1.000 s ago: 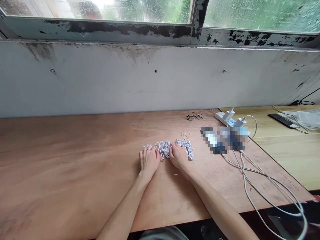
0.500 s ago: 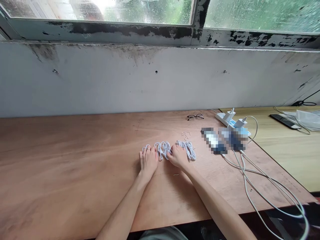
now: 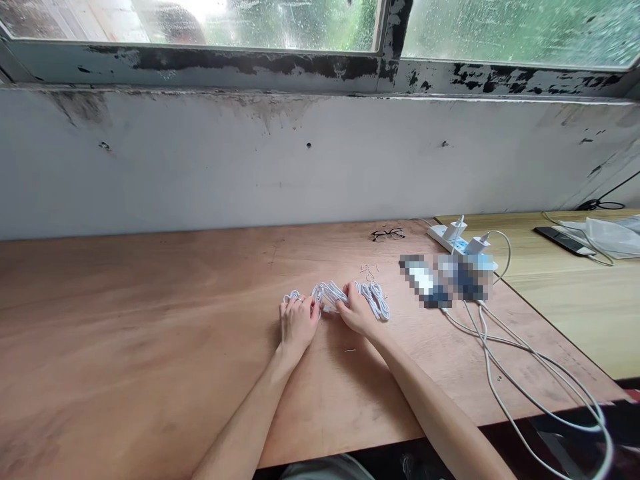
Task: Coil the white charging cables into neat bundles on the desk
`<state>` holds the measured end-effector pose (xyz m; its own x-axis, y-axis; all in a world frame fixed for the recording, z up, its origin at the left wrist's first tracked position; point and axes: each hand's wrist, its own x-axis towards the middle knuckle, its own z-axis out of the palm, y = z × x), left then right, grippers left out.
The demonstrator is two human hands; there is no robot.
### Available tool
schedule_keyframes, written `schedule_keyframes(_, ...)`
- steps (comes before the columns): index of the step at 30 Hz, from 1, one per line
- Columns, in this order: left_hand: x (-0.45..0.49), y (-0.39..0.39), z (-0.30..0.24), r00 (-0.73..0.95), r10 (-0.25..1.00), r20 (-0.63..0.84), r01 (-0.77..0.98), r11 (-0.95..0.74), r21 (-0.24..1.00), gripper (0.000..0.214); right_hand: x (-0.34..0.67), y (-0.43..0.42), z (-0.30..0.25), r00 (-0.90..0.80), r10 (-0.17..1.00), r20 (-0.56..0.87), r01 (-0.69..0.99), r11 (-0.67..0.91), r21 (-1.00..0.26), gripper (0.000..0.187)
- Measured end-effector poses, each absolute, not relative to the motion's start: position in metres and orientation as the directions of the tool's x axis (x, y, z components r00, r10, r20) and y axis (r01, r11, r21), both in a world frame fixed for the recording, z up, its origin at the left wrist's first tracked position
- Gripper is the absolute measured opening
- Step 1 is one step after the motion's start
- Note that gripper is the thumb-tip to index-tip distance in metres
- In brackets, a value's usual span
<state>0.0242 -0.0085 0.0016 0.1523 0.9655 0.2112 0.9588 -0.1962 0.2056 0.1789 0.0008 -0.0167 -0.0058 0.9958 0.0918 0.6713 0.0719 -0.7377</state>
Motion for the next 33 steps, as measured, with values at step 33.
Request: schedule_keyframes(33, 0.023, -0.008, 0.002, 0.127, 0.977, 0.171, 0.929, -0.177, 0.325, 0.026, 0.192, 0.009, -0.011, 0.255, 0.956, 0.143, -0.103, 0.174, -0.979, 0.027)
